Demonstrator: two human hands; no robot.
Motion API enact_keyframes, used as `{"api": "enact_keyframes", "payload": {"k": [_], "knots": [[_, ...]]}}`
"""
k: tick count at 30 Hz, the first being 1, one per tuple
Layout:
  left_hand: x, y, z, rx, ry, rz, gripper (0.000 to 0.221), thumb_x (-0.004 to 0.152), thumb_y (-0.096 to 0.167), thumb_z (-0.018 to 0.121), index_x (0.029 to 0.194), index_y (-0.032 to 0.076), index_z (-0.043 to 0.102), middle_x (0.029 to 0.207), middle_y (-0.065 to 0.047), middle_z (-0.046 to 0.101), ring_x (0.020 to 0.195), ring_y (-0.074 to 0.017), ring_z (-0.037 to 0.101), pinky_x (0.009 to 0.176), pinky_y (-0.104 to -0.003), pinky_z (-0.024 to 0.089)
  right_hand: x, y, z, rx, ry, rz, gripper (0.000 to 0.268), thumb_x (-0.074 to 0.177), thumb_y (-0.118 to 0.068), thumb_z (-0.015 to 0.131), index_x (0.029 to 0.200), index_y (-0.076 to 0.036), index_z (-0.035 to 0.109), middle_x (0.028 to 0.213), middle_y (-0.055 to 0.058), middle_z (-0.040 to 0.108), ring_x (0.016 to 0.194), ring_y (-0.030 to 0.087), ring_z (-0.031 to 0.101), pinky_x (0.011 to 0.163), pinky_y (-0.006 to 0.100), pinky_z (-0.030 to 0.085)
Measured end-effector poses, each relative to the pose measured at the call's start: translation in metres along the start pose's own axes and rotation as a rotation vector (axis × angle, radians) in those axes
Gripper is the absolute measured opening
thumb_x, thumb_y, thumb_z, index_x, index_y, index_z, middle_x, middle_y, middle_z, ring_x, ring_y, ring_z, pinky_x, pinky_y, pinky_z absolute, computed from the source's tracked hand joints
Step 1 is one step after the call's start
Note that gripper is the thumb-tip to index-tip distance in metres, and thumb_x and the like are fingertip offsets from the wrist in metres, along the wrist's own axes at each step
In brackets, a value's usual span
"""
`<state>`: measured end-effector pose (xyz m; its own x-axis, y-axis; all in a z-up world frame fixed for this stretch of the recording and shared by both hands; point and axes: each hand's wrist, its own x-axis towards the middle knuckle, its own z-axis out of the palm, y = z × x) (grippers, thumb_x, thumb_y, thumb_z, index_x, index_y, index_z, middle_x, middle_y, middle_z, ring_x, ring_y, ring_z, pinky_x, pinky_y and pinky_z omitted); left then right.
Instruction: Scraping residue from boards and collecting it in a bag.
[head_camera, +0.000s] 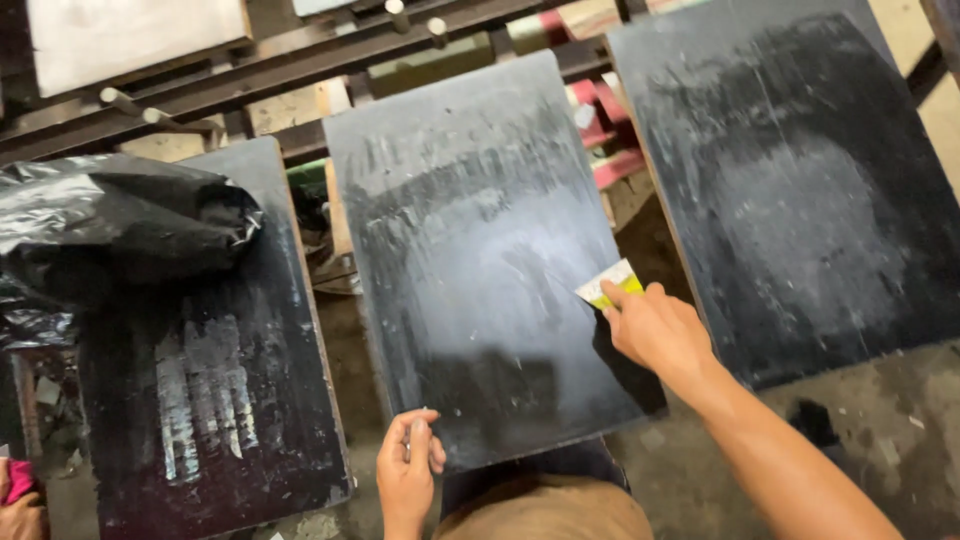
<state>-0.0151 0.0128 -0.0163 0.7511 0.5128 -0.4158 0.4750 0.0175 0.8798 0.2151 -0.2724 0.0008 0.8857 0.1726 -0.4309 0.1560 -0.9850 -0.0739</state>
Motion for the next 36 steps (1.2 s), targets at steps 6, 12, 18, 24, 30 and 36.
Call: {"api": "enact_keyframes", "payload": {"k": [6,12,18,24,30,36], "knots": [[0.024,-0.005,-0.009,0.01,0.1,-0.129,0.032,0.103,0.028,0.048,0.091,0.007,0.069,0.052,-0.006,0.054,0.049,-0.0157,0.053,0.051,-0.029,0.045,0.107,-0.059,-0.068,-0.116,-0.161,-0.06,0.05,0.101,-0.044,0.047,0.151,-0.042,0.052,0.115,0.02,0.069,0.1,0.044,0.068,0.087,0.051,0.054],[0.082,0.004,-0.016,-0.053,0.145,-0.056,0.042,0.106,0.028,0.045,0.072,0.008,0.059,0.051,-0.005,0.051,0.044,-0.0137,0.047,0.043,-0.028,0.04,0.189,-0.118,-0.129,-0.261,-0.352,-0.019,0.053,0.105,-0.047,0.036,0.158,-0.046,0.037,0.132,0.01,0.069,0.113,0.039,0.069,0.088,0.048,0.056],[0.125,-0.007,-0.026,-0.109,0.263,-0.052,0.038,0.104,0.025,0.047,0.087,0.003,0.073,0.056,-0.003,0.053,0.045,-0.0115,0.051,0.041,-0.026,0.043,0.258,-0.157,-0.168,-0.516,-0.407,-0.235,0.052,0.1,-0.053,0.044,0.152,-0.055,0.042,0.134,0.008,0.068,0.114,0.034,0.07,0.093,0.049,0.056],[0.158,-0.019,-0.029,-0.119,0.304,-0.076,0.028,0.104,0.017,0.047,0.105,0.007,0.073,0.062,-0.003,0.055,0.049,-0.0115,0.05,0.043,-0.026,0.041,0.297,-0.186,-0.189,-0.845,-0.449,-0.478,0.054,0.099,-0.061,0.046,0.152,-0.063,0.036,0.123,0.0,0.066,0.1,0.032,0.075,0.082,0.045,0.06],[0.179,-0.014,-0.023,-0.124,0.362,-0.02,0.029,0.103,0.022,0.048,0.104,0.01,0.074,0.065,0.001,0.055,0.052,-0.0089,0.052,0.05,-0.026,0.044,0.323,-0.204,-0.176,-0.909,-0.372,-0.719,0.059,0.095,-0.068,0.043,0.153,-0.066,0.031,0.099,-0.003,0.063,0.079,0.027,0.074,0.068,0.043,0.061],[0.189,0.004,-0.017,-0.057,0.308,-0.16,0.03,0.102,0.025,0.049,0.103,0.013,0.076,0.07,0.002,0.059,0.056,-0.01,0.052,0.056,-0.028,0.046,0.279,-0.271,-0.18,-0.847,-0.487,-0.751,0.059,0.096,-0.067,0.047,0.153,-0.058,0.033,0.138,-0.004,0.061,0.094,0.018,0.069,0.073,0.036,0.062]]}}
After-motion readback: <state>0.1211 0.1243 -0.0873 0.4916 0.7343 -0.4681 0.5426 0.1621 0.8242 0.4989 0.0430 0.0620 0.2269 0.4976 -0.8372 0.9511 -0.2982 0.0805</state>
